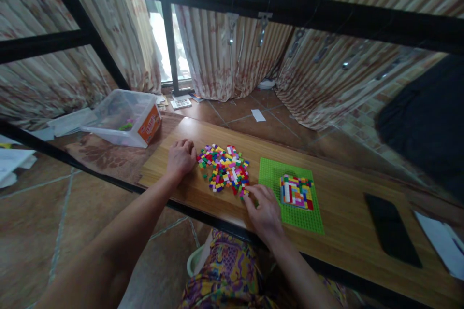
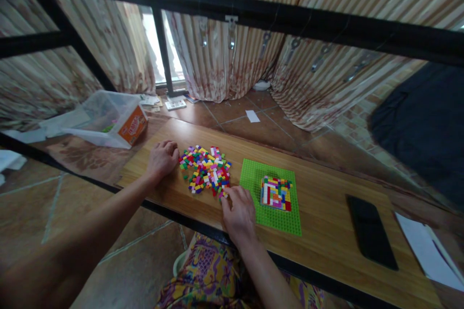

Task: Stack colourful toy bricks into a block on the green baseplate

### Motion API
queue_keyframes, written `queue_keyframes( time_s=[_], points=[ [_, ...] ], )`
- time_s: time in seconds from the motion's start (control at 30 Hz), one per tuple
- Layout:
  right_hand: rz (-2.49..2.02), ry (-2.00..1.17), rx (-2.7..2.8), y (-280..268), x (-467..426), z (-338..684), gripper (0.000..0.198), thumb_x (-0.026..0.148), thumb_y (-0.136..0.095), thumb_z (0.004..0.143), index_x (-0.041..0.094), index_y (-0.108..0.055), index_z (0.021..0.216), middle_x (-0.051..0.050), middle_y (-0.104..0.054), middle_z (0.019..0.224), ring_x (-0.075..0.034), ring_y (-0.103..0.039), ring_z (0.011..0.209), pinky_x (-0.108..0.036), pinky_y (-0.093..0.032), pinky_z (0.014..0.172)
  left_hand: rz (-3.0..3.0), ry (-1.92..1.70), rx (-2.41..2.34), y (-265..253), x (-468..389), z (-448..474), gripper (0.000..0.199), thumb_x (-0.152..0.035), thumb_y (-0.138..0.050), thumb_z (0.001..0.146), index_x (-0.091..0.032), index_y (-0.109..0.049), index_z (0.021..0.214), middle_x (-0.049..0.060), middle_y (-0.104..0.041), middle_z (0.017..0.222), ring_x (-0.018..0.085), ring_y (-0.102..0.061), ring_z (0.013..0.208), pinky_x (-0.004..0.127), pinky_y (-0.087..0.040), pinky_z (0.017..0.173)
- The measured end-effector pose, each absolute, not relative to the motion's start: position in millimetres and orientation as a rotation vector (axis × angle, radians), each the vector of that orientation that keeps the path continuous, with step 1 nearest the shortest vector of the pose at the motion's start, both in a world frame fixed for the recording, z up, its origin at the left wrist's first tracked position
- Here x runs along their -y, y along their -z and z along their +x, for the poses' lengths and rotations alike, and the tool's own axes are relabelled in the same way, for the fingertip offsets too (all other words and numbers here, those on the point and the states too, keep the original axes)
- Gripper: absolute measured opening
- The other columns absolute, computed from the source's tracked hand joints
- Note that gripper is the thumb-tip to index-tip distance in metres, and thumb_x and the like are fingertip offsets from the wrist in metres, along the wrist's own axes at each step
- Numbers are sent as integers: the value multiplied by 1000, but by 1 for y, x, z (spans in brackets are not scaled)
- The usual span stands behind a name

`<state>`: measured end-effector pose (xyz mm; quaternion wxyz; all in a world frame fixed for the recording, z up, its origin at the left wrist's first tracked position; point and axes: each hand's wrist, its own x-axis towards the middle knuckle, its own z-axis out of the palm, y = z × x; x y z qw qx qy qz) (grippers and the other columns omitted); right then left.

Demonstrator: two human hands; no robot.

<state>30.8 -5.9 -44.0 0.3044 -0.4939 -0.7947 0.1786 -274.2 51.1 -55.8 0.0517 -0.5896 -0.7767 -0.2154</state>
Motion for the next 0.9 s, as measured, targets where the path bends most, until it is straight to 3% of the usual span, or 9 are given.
queue_keyframes(
  time_s=[0.43,0.9],
  points=[
    [-1361,-401,2200,44,-8,8,16,17,-56,92,19,-71,96,-9,-66,102,-26,-57,98,-39,-46,89,-1790,668,2347,57,-51,-276,28,-29,-47,90,-18,-69,104,12,-68,118,29,-59,109,42,-44,100],
    [-1335,-665,1625,13,19,87,19,30,-51,97,24,-67,106,-5,-75,99,-20,-71,90,-33,-54,81,-1813,439,2441,42,-54,-280,50,-41,-33,94,-13,-65,121,16,-65,130,32,-57,123,43,-41,111]
  ],
)
